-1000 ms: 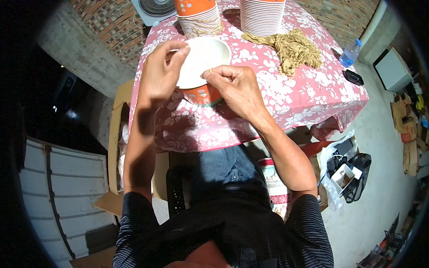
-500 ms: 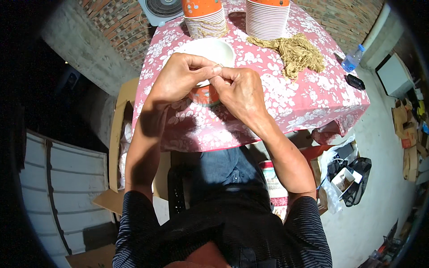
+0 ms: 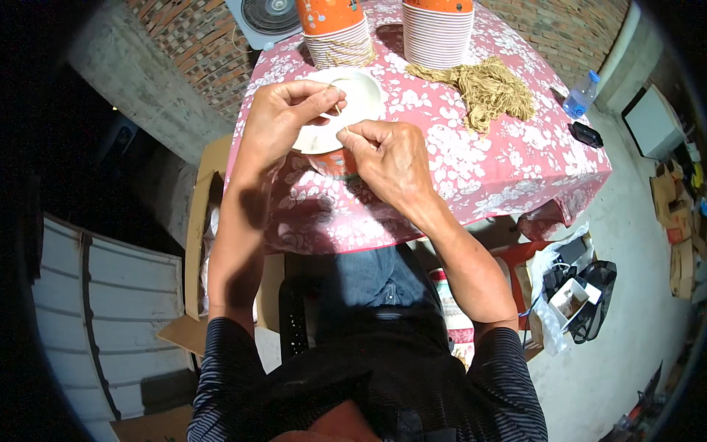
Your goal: Attaching rope handles to paper buckets by threading them through holes and knotting them.
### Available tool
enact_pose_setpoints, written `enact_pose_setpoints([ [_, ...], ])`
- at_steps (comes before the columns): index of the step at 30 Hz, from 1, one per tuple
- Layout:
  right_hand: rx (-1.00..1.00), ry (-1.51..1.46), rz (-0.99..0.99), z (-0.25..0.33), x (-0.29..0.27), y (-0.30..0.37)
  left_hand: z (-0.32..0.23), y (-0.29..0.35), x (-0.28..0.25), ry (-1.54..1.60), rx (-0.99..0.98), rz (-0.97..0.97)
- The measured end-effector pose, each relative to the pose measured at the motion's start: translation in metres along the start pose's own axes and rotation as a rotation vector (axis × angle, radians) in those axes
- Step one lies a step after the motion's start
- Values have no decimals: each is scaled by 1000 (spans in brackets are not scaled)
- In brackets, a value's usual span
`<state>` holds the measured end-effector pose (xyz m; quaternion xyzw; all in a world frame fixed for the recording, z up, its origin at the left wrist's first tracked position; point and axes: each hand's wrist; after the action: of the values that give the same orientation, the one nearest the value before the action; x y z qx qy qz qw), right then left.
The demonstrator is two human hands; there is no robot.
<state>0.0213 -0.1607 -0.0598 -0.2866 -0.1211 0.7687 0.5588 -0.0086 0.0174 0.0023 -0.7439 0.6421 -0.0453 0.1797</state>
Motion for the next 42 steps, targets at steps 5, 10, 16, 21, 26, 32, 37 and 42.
enact_pose_setpoints([
  [5,15,17,16,3,-1,1,-4,-8,-12,40,-59,-14],
  [10,-1,-6,17,3,-1,3,-4,-11,-19,114,-96,-27],
  [16,35,24,51,8,-2,2,-10,-10,-23,155,-96,-23],
  [21,24,-1,54,6,1,2,-10,-8,-20,263,-114,-8],
  [26,54,-19,71,12,0,2,-2,-3,-6,540,-111,86],
  [32,33,127,158,15,-26,2,2,1,0,343,-137,239],
  [37,-225,195,151,29,-62,6,1,-7,1,328,-169,293],
  [42,-532,185,223,36,-81,-26,0,-15,12,237,-213,396],
])
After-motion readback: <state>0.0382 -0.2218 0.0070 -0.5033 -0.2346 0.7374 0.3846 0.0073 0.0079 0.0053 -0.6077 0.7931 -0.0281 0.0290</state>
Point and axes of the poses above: each hand's wrist, its own y-axis away from the middle knuckle, its own x-axis out of the palm, z = x × y, and after that the axes turned 5 degrees about y, right-handed
